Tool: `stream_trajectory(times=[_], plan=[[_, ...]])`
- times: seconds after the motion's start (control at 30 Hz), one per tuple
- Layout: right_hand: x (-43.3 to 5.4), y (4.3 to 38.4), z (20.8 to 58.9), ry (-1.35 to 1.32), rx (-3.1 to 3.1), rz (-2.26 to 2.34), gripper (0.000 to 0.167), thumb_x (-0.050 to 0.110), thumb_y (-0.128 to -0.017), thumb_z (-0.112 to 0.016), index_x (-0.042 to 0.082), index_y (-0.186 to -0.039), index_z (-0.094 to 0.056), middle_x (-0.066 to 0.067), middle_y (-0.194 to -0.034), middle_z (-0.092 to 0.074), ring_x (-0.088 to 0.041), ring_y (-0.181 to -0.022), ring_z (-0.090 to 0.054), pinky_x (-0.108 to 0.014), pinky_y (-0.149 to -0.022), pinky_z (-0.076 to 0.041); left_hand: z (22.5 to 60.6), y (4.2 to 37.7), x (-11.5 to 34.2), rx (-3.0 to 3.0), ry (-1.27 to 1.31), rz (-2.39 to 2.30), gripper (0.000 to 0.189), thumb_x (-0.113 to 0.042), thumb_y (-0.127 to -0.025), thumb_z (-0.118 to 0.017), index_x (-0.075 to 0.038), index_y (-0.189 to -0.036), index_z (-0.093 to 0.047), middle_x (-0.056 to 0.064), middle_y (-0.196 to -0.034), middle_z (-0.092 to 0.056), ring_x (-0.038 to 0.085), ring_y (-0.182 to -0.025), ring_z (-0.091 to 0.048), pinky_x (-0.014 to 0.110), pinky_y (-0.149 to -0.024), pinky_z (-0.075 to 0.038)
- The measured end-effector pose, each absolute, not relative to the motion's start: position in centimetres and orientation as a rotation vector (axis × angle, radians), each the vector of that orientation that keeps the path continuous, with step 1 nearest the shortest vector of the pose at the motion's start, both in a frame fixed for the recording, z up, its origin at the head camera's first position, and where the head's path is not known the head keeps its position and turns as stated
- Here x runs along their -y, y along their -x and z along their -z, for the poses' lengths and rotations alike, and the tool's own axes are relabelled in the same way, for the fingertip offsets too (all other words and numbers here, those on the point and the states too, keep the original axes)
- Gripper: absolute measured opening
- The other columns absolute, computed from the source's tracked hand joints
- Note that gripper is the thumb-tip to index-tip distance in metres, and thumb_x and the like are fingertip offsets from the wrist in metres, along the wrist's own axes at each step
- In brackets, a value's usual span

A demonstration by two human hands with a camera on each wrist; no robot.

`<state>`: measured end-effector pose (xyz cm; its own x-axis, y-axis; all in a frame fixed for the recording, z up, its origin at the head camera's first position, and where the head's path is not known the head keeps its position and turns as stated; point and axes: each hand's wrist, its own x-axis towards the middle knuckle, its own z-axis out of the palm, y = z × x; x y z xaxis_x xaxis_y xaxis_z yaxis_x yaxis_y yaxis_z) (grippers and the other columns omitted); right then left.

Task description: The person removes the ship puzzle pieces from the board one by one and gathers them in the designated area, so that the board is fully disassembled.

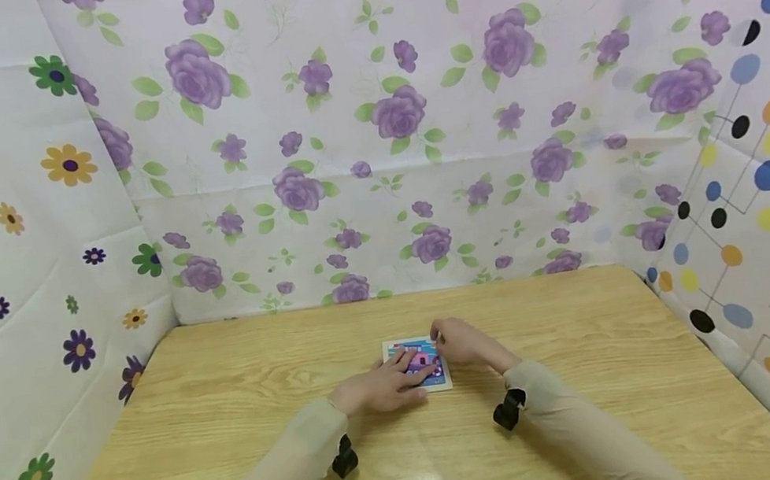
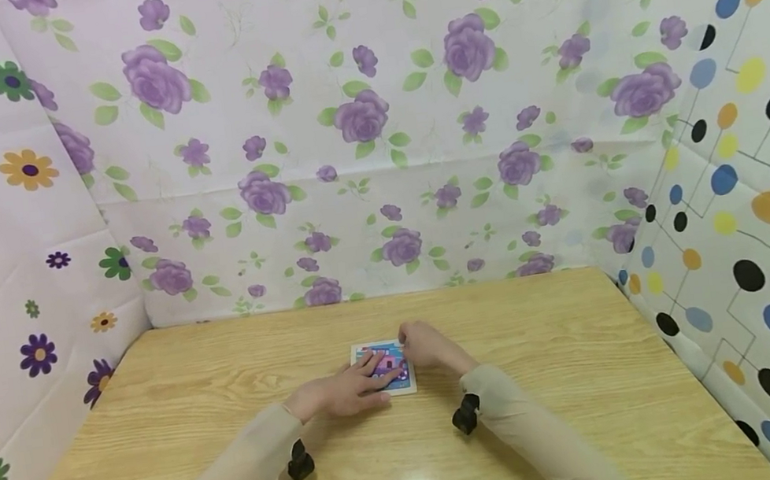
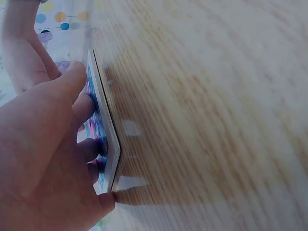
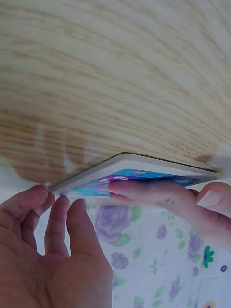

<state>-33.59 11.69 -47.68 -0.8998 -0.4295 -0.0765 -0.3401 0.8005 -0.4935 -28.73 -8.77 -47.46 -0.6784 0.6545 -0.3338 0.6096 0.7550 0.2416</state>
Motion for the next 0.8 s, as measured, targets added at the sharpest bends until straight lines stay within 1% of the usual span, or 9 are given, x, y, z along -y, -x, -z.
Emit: stream_trajectory(times=[0.13, 0.23, 0.33, 0.4, 0.53, 0.63, 0.8], plan=[[-12.0, 33.8, 48.1, 0.509, -2.758, 0.852, 0.014, 0.007, -0.092, -0.059, 0.001, -0.105, -0.060, -0.013, -0.100, -0.065, -0.021, -0.089, -0.059, -0.036, -0.076, -0.051, 47.4, 28.7, 8.7, -2.545, -0.976, -0.158, 0.057, -0.055, -0.101, -0.031, -0.035, -0.154, -0.021, 0.011, -0.164, -0.006, 0.032, -0.151, -0.004, 0.060, -0.118, -0.014], [-12.2, 33.9, 48.2, 0.458, -2.719, 0.947, 0.015, 0.009, -0.092, -0.059, 0.002, -0.105, -0.060, -0.013, -0.102, -0.064, -0.022, -0.092, -0.058, -0.037, -0.079, -0.050, 47.4, 28.7, 8.8, -2.540, -0.983, -0.170, 0.057, -0.054, -0.102, -0.031, -0.034, -0.154, -0.022, 0.011, -0.164, -0.006, 0.033, -0.151, -0.004, 0.061, -0.118, -0.014], [-12.4, 34.1, 48.2, 0.442, -2.685, 1.029, 0.015, 0.010, -0.092, -0.058, 0.001, -0.104, -0.061, -0.011, -0.099, -0.063, -0.020, -0.088, -0.056, -0.034, -0.077, -0.048, 47.3, 28.8, 8.9, -2.535, -0.981, -0.184, 0.057, -0.053, -0.102, -0.032, -0.034, -0.154, -0.022, 0.011, -0.164, -0.006, 0.032, -0.151, -0.003, 0.060, -0.118, -0.014], [-12.5, 34.2, 48.1, 0.420, -2.645, 1.093, 0.017, 0.010, -0.092, -0.057, 0.000, -0.105, -0.062, -0.010, -0.098, -0.063, -0.018, -0.085, -0.056, -0.031, -0.074, -0.048, 47.4, 28.9, 9.0, -2.530, -0.977, -0.199, 0.056, -0.053, -0.102, -0.032, -0.034, -0.154, -0.022, 0.011, -0.164, -0.007, 0.032, -0.151, -0.003, 0.060, -0.118, -0.014], [-12.7, 34.4, 47.8, 0.355, -2.525, 1.229, 0.023, 0.008, -0.095, -0.053, -0.005, -0.111, -0.063, -0.014, -0.100, -0.064, -0.018, -0.079, -0.058, -0.029, -0.067, -0.049, 47.5, 29.0, 9.2, -2.520, -0.970, -0.225, 0.056, -0.053, -0.102, -0.034, -0.036, -0.154, -0.023, 0.009, -0.164, -0.006, 0.031, -0.151, -0.003, 0.060, -0.118, -0.014], [-12.8, 34.7, 47.6, 0.310, -2.454, 1.300, 0.026, 0.008, -0.096, -0.051, -0.007, -0.114, -0.062, -0.016, -0.100, -0.065, -0.018, -0.076, -0.059, -0.030, -0.065, -0.051, 47.5, 29.1, 9.2, -2.515, -0.965, -0.239, 0.056, -0.052, -0.101, -0.035, -0.037, -0.153, -0.023, 0.008, -0.164, -0.006, 0.030, -0.152, -0.003, 0.060, -0.118, -0.013], [-12.8, 35.2, 48.1, 0.259, -2.432, 1.311, 0.026, 0.008, -0.093, -0.055, -0.005, -0.115, -0.062, -0.011, -0.091, -0.065, -0.014, -0.073, -0.057, -0.026, -0.063, -0.050, 47.5, 29.2, 9.2, -2.503, -0.957, -0.235, 0.057, -0.052, -0.101, -0.036, -0.037, -0.154, -0.021, 0.006, -0.164, -0.005, 0.029, -0.152, -0.002, 0.059, -0.119, -0.012]])
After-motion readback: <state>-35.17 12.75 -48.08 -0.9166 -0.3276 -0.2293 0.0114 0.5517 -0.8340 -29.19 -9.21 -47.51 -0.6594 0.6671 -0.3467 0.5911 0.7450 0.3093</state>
